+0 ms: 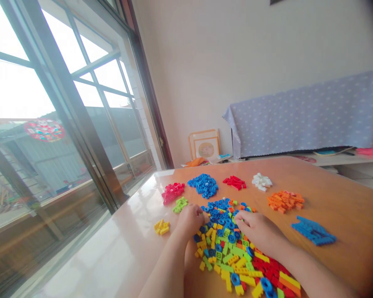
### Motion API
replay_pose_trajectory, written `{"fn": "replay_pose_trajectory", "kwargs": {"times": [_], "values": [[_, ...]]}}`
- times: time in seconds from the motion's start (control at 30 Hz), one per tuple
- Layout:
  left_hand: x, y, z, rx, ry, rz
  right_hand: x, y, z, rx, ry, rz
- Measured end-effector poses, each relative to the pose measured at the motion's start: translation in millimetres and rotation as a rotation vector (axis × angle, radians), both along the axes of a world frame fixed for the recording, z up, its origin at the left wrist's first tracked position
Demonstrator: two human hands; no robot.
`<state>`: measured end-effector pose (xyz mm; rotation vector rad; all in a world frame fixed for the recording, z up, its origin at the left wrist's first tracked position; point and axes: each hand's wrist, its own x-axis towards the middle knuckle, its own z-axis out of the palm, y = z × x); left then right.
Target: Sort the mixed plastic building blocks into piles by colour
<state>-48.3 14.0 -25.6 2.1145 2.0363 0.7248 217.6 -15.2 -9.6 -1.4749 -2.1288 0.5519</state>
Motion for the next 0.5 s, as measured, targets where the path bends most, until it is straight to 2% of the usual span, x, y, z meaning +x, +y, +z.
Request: {"fn": "replay_pose_trajectory", "kwargs": {"times": [0.13, 0.2, 0.27, 0.33, 0.5], "values": [[-19, 5, 10.2, 0.119, -0.044, 0.129, 0, -3, 4.3, -0.014, -0.014, -0.006], [-33, 6, 15.1, 0.203, -0.108, 0.276, 0, -2, 5.1, -0.012, -0.012, -0.004], [-46, 6, 16.7, 0.199, -0.136, 0.400, -1, -2, 5.9, -0.010, -0.013, -0.003], [-54, 7, 14.6, 0.177, -0.134, 0.443, -1, -3, 6.8, -0.011, -0.020, -0.007], [-54, 10, 4.9, 0.141, -0.132, 0.432, 0, -3, 6.9, -0.007, -0.012, -0.006]]}}
